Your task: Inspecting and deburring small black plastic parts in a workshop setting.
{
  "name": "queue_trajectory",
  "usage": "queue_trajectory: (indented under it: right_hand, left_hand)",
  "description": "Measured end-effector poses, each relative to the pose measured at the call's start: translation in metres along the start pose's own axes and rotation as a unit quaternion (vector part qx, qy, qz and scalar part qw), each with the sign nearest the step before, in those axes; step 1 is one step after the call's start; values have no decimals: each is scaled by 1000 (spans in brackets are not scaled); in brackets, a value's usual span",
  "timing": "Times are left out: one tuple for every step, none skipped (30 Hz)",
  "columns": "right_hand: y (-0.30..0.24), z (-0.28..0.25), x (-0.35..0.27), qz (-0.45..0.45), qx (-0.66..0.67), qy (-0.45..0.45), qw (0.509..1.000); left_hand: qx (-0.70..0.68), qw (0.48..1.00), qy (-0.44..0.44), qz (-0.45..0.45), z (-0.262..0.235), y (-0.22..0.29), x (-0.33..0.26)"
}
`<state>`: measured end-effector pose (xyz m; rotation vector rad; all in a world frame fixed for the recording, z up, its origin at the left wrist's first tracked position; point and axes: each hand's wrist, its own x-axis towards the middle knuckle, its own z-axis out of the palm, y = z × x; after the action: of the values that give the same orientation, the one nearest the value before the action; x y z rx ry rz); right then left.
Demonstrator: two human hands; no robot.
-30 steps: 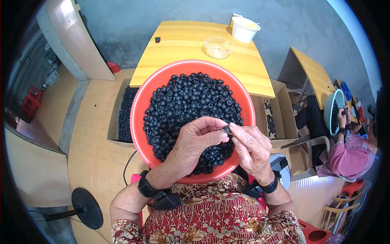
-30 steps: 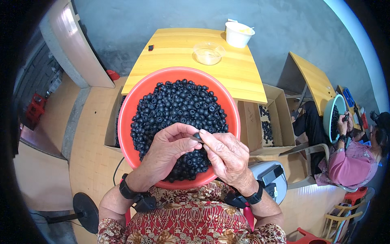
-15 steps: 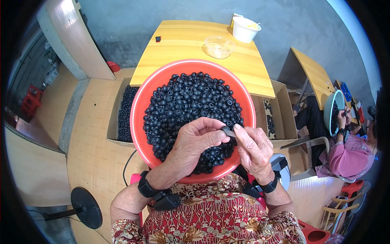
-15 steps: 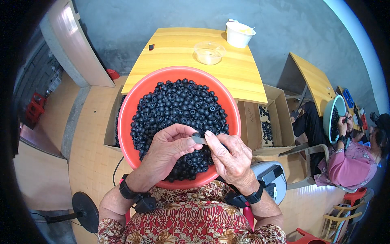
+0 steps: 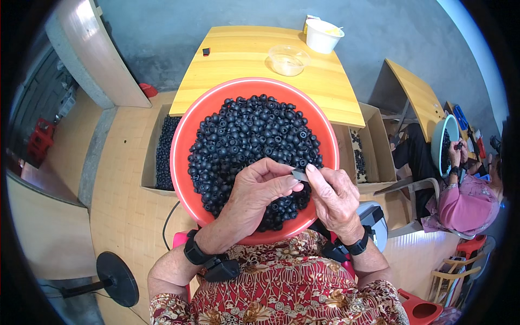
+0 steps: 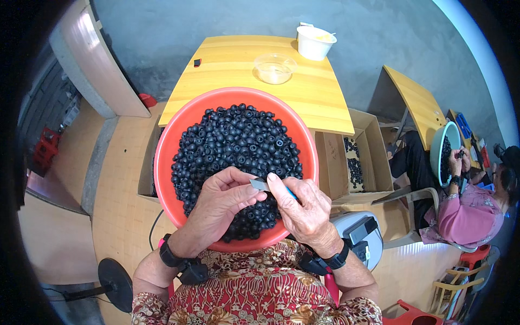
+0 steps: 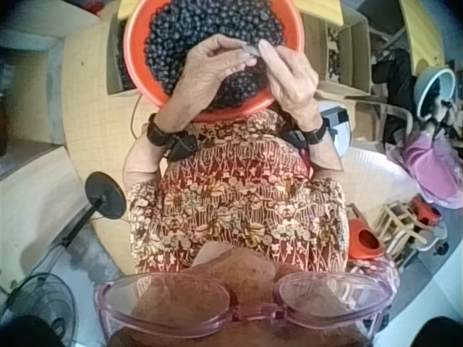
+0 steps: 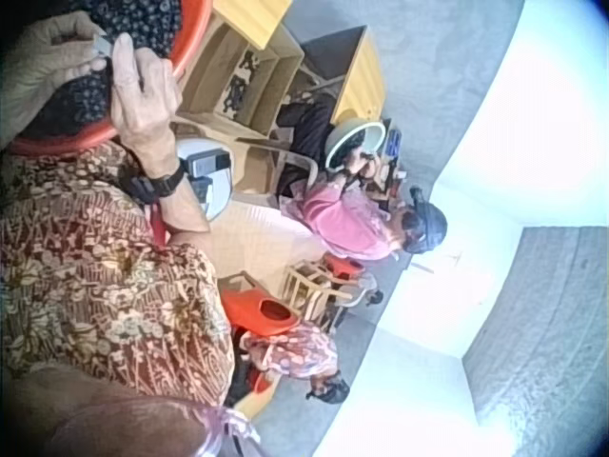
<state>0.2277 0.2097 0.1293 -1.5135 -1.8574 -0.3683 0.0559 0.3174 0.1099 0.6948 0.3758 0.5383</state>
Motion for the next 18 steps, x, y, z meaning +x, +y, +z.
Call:
queue_trajectory:
  right_hand:
    - [0,0,0,-3,3,-1,1000]
    - [1,0,0,-4,6,-1,1000]
    - [1,1,0,-5,9,-2,1000]
    - [0,1,0,-3,12,0,1000]
    - [0,2,-1,-1,15,1,1000]
    - [0,2,-2,0,18,3,1000]
    - [0,3,-3,-1,23,7,1000]
    - [0,4,-4,-2,27,10,1000]
    - [1,5,-5,3,29,7,1000]
    - [3,6,-6,2,25,7,1000]
    - [5,8,-6,9,17,1,1000]
    - [7,8,-7,21,3,-15,1000]
    - [13,12,-4,26,2,-18,999]
    - [17,14,-1,34,-9,-19,999]
    - [17,12,-1,47,34,6,998]
    - [17,11,1,50,47,39,997]
    - [17,6,2,86,40,40,995]
    - [17,2,5,108,32,62,992]
  left_hand:
    - [0,1000,1,4,0,-1,0]
    - [-3,1000,1,9,0,-2,0]
    - [1,1000,2,10,-1,-2,0]
    - [2,1000,2,11,-1,-3,0]
    - [-3,1000,-3,17,-1,-3,1]
    - [3,1000,-1,20,0,-4,1]
    - [3,1000,-4,28,0,-4,1]
    - [1,999,-7,38,2,-4,1]
    - [-12,999,-7,36,3,-4,1]
    - [-26,999,-5,37,5,-3,0]
    - [-32,999,11,22,7,-1,-1]
    - [-27,998,-15,48,9,1,-3]
    - [-13,998,-25,57,10,4,-6]
    - [3,997,-48,67,11,6,-8]
    - [9,996,-44,79,11,10,-8]
    - [16,994,-47,96,10,12,-8]
    - [19,992,-44,114,10,13,-9]
    - [3,995,-48,83,9,14,-8]
